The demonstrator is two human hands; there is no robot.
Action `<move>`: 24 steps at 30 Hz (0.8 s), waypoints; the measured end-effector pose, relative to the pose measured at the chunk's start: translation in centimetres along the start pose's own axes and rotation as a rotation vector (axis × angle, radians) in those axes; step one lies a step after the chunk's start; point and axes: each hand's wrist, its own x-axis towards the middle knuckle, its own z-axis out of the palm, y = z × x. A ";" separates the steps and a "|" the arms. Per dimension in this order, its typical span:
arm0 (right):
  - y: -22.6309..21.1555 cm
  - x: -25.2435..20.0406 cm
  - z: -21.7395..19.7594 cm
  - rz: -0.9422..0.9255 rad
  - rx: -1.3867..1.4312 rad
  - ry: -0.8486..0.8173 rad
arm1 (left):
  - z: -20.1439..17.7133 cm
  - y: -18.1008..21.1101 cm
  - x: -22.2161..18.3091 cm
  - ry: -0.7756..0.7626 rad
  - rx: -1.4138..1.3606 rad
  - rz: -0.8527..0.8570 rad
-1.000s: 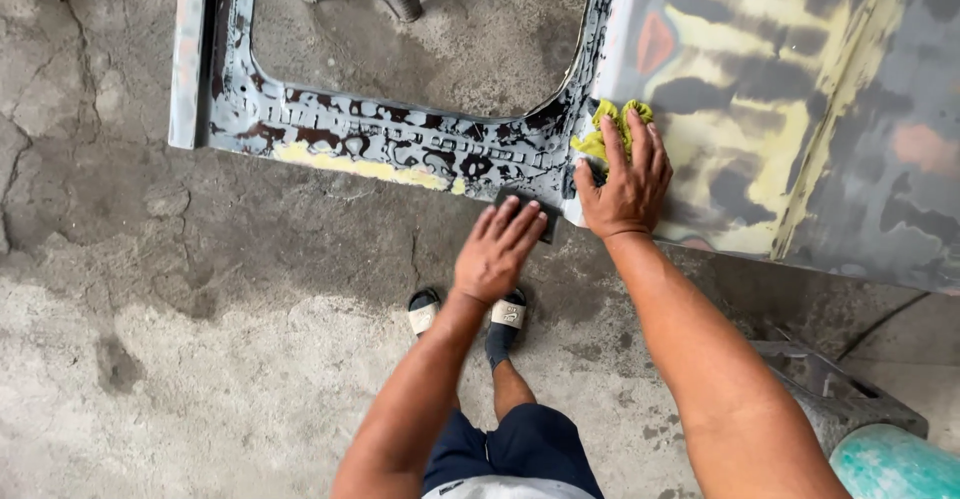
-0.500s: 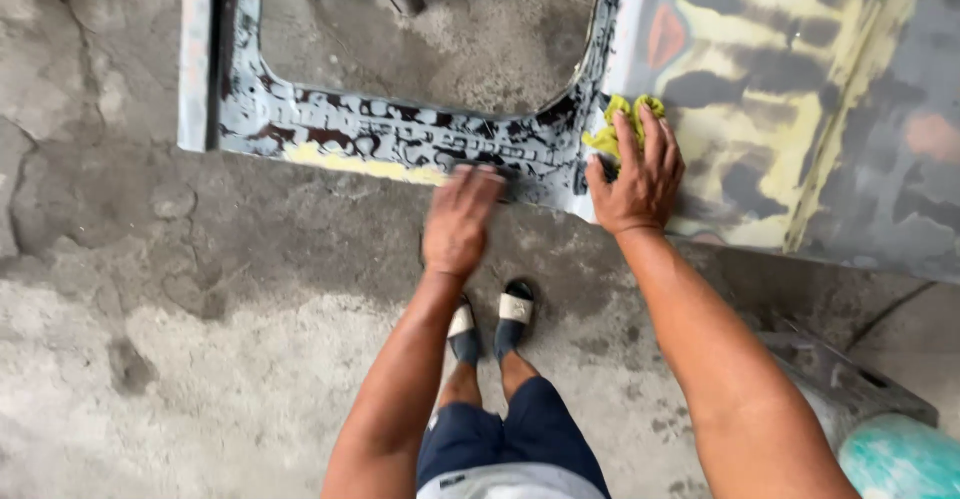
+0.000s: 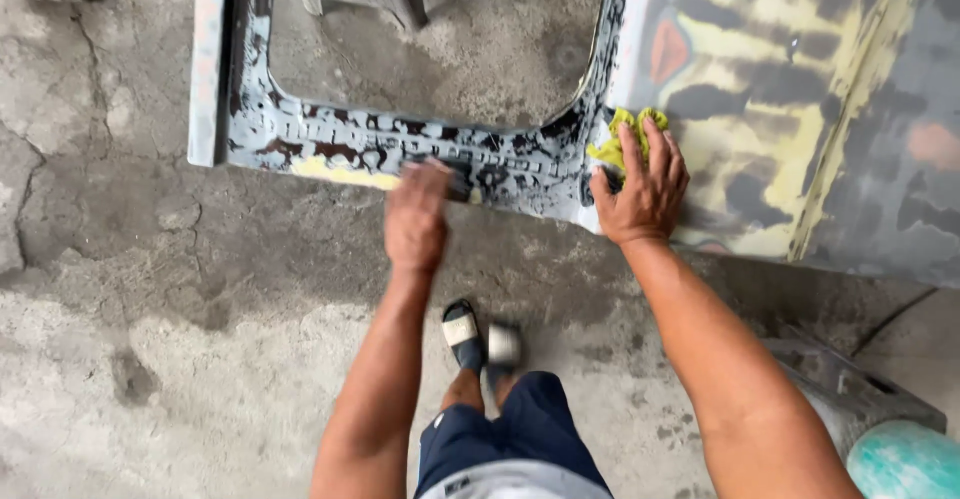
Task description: The person scrubs the edges and surface of a detached car door using a black sponge and a yellow cloth. They repeatedly dip the sponge into a green bucket of water and continue scrubbing different sections of the door frame and panel.
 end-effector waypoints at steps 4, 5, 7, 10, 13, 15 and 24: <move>-0.1 1.0 0.8 -0.055 0.030 0.038 | 0.5 1.5 0.7 0.166 0.027 -0.172; -0.4 0.4 0.4 -0.052 0.029 0.026 | -0.4 4.0 0.1 0.153 -0.060 -0.116; 0.1 -0.8 -0.4 -0.045 0.015 0.010 | -1.0 8.9 -0.6 0.138 -0.162 -0.059; -0.3 0.0 0.2 -0.064 0.030 0.041 | -0.7 11.7 0.0 -0.166 -0.266 0.129; 0.4 -0.5 0.2 -0.050 0.018 0.036 | 0.1 10.2 -0.8 -0.029 -0.166 0.373; 0.3 -0.3 0.3 -0.043 0.027 0.039 | -0.9 5.4 -0.6 -0.049 -0.316 0.048; 0.4 0.0 0.2 -0.025 0.012 0.040 | -0.2 12.5 0.3 0.123 -0.200 0.312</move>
